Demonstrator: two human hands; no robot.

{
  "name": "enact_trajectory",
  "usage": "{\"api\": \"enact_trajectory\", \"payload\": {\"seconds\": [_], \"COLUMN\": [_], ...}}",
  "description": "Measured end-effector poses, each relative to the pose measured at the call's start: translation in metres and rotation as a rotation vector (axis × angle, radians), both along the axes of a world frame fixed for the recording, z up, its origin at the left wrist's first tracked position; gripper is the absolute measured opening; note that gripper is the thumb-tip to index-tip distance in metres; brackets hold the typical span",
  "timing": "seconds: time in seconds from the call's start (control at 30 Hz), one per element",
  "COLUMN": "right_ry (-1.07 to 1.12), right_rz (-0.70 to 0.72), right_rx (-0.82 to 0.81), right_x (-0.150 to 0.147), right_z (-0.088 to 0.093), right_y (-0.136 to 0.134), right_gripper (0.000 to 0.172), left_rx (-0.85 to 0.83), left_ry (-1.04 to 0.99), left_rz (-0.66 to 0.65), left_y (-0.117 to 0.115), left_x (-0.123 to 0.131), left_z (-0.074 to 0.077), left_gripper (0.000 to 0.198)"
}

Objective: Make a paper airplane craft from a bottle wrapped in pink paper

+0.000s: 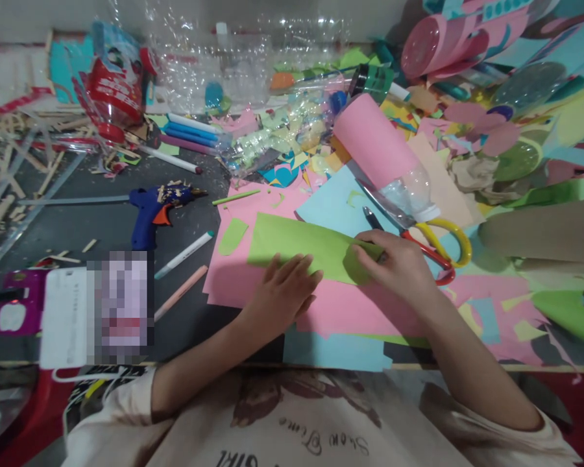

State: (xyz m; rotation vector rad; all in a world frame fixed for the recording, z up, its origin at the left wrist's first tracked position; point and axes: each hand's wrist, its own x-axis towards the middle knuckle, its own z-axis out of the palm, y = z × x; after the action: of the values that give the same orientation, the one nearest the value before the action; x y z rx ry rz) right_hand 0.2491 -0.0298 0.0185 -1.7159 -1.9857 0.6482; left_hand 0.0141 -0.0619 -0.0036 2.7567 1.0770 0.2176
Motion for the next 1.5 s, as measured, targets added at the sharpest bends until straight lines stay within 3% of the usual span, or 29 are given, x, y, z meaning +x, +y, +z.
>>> {"api": "enact_trajectory", "payload": {"seconds": [0.17,0.3,0.47,0.63,0.77,0.97,1.23,1.5], "right_ry": [-0.177,-0.372,-0.318,-0.234,-0.270,-0.302,-0.386,-0.408], "right_rz": [0.169,0.287,0.344,0.346,0.400,0.412,0.398,0.385], "right_rx": [0.044,0.083,0.143,0.270,0.289,0.338,0.366,0.430], "right_x": [-0.003,-0.023,-0.049,-0.049,-0.043,-0.047,-0.050,-0.052], "right_z": [0.003,0.001,-0.009,-0.024,-0.034,-0.034,-0.033,-0.037], "right_y": [0.016,0.029,0.024,0.001,-0.014,-0.025,-0.037,-0.040], "right_gripper": [0.021,0.019,0.032,0.036,0.039,0.039,0.040,0.037], "left_rx": [0.029,-0.010,-0.048,-0.063,-0.012,0.064,0.106,0.129], "left_ry": [-0.011,0.001,-0.018,-0.041,-0.115,-0.183,-0.096,0.021], "left_rz": [0.002,-0.002,-0.001,-0.022,-0.029,0.045,0.132,0.179], "left_y": [-0.003,-0.005,-0.007,-0.006,-0.002,0.002,-0.006,-0.010], "left_x": [0.000,0.002,0.001,-0.002,-0.003,-0.006,-0.011,-0.011], "left_z": [-0.002,-0.003,-0.005,-0.006,0.001,0.016,-0.006,-0.010], "left_gripper": [0.034,0.037,0.038,0.037,0.031,0.026,0.047,0.049]}}
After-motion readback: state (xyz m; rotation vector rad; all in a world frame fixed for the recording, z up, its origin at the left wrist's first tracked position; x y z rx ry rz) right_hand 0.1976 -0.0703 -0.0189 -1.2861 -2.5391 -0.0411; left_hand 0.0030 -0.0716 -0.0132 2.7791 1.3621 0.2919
